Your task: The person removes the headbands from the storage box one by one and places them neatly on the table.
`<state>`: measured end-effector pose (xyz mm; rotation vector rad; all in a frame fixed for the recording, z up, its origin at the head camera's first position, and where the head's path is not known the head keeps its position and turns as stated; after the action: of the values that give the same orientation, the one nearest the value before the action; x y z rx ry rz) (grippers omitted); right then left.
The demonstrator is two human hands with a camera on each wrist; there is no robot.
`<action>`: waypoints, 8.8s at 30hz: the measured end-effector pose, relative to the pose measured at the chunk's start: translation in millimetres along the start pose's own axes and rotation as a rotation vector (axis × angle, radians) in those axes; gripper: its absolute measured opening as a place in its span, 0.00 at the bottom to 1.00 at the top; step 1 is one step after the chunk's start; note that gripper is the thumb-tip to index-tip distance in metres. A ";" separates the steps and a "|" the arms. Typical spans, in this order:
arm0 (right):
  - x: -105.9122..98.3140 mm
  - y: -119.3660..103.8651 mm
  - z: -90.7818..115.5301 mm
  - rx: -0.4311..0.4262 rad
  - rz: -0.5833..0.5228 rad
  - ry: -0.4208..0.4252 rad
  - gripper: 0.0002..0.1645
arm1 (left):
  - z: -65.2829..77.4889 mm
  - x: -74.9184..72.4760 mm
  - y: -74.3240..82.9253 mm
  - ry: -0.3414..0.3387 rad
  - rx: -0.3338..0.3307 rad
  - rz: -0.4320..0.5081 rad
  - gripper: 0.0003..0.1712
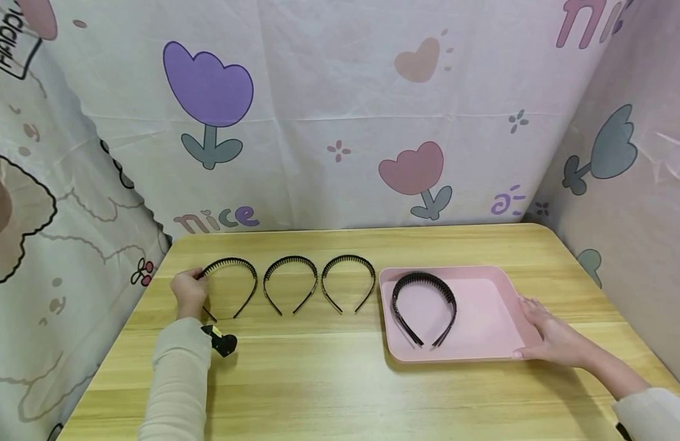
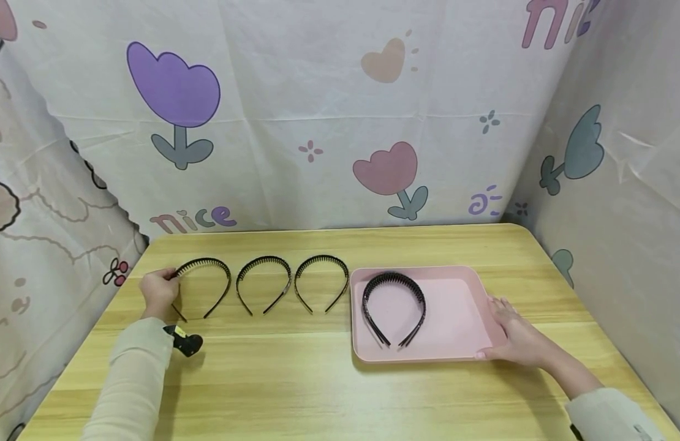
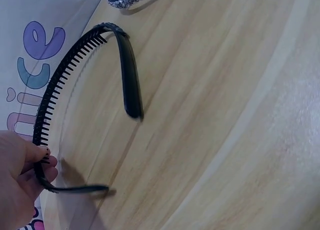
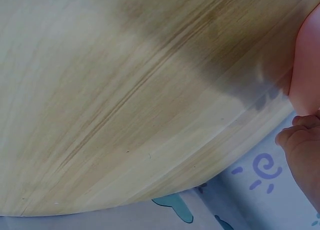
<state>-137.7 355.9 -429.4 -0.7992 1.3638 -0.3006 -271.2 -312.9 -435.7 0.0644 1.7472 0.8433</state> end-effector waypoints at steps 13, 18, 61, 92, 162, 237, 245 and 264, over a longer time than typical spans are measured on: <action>-0.3 -0.2 1.1 0.010 0.005 0.005 0.65 | 0.3 4.4 -1.0 0.009 0.049 -0.012 0.16; -0.2 -1.2 0.2 0.020 0.010 0.003 0.65 | -8.6 9.9 -10.9 0.019 0.064 -0.006 0.17; -1.4 1.1 -1.3 -0.008 0.010 0.015 0.65 | 0.4 5.1 -1.7 -0.098 0.112 -0.096 0.20; -0.8 -1.0 1.3 0.015 -0.006 0.008 0.65 | 15.8 -8.2 14.4 0.137 0.252 0.070 0.16; -2.7 -2.3 -2.4 0.025 -0.027 -0.004 0.66 | 136.2 54.1 112.1 -0.278 0.368 0.515 0.22; -1.8 -0.5 -2.1 0.033 -0.015 -0.005 0.65 | 216.7 147.0 265.4 -0.290 0.437 0.438 0.11; -2.1 -1.0 -2.3 0.018 -0.016 0.004 0.65 | 216.4 145.6 271.2 -0.336 0.457 0.286 0.08; -0.3 0.3 -0.4 0.059 -0.025 -0.009 0.66 | 221.5 149.6 272.6 -0.349 0.460 0.146 0.07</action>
<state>-138.2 356.2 -429.4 -0.7681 1.3313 -0.3543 -234.3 67.1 -427.9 0.6153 1.5815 0.4809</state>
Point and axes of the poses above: each hand's wrist, its own z-axis away from the middle knuckle, its own x-axis out of the palm, y = z × x, the point moved 3 cm from there along -z, towards the middle knuckle, and after that the axes turned 11 degrees about -z, right-handed, at the moved point
